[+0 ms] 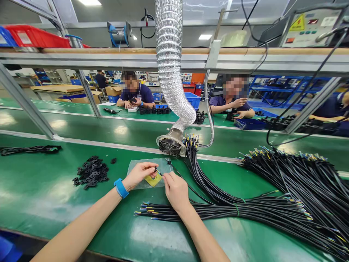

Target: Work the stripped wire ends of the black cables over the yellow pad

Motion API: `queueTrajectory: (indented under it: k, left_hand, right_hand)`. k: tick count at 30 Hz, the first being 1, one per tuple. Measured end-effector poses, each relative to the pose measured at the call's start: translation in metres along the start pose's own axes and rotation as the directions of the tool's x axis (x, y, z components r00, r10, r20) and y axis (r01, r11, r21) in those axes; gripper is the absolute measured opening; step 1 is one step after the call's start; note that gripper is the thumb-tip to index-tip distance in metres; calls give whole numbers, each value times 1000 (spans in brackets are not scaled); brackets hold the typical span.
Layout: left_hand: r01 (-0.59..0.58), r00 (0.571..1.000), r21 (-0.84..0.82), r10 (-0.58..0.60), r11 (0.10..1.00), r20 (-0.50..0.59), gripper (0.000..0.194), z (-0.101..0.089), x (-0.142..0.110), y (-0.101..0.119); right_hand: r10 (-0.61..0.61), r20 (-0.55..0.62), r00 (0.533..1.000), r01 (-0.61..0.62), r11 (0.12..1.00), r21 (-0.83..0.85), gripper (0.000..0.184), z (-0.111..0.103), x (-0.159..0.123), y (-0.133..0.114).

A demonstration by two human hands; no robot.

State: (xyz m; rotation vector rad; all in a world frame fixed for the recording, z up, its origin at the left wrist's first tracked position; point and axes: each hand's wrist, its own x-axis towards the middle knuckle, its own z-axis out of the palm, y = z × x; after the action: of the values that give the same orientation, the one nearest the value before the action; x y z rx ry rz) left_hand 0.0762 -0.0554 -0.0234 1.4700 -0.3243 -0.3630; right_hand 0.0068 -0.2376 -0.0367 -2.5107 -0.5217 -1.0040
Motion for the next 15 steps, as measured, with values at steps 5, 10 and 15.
queueTrajectory:
  k: [5, 10, 15]
  left_hand:
    - [-61, 997, 110, 55, 992, 51, 47, -2, -3, 3]
    - [-206, 977, 242, 184, 948, 113, 36, 3, -7, 5]
    - [-85, 996, 60, 83, 995, 31, 54, 11, -7, -3]
  right_hand:
    - [87, 51, 995, -94, 984, 151, 36, 0, 0, 0]
    - [195, 79, 978, -210, 928, 308, 32, 1, 1, -2]
    - [139, 28, 990, -142, 963, 231, 30, 2, 1, -4]
